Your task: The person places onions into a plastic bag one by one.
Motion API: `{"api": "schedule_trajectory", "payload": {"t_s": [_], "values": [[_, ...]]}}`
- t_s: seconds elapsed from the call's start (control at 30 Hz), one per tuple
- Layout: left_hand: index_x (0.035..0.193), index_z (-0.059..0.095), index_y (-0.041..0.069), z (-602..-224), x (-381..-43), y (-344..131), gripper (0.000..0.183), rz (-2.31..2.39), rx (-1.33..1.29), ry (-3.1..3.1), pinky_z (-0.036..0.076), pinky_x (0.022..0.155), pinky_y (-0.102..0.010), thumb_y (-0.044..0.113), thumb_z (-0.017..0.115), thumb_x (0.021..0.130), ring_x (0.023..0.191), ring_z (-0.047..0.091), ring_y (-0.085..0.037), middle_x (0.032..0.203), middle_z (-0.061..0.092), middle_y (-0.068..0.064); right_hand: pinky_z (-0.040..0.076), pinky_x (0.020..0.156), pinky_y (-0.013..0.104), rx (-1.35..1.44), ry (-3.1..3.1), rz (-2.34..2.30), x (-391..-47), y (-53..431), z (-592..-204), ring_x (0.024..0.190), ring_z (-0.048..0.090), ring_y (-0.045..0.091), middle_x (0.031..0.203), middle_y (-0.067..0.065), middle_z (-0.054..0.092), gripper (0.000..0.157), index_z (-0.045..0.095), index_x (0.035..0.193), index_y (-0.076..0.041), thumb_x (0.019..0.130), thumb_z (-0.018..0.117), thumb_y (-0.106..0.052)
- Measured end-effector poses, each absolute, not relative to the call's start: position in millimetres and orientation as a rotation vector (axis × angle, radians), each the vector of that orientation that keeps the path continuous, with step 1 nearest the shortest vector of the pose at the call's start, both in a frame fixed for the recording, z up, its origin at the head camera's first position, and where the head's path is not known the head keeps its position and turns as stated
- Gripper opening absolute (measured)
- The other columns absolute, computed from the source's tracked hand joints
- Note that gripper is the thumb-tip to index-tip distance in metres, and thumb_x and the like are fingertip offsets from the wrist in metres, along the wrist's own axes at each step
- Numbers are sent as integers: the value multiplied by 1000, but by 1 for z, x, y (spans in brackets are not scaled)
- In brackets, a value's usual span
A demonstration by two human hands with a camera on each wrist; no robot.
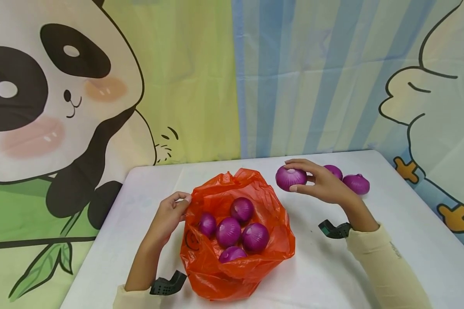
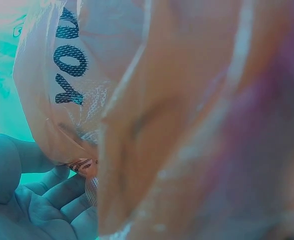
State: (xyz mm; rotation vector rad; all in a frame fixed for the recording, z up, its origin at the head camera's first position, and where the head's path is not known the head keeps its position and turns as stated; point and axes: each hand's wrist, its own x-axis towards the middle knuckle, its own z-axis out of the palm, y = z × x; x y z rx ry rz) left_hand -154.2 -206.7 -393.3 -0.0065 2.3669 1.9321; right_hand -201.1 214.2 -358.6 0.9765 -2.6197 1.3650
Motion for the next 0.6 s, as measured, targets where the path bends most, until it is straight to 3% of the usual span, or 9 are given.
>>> {"api": "schedule_trajectory", "payload": {"t_s": [0.6], "values": [[112,57,-1,-394,-155,-207,27,1941,16,2362,55,78,-33,23,51,102,86,67,-24,92,69,-14,51,90,38,1151,-2511,1538,-199,166,-336,127,45,28,143,7,45,54,56,135,-11,85,76,-9]]}}
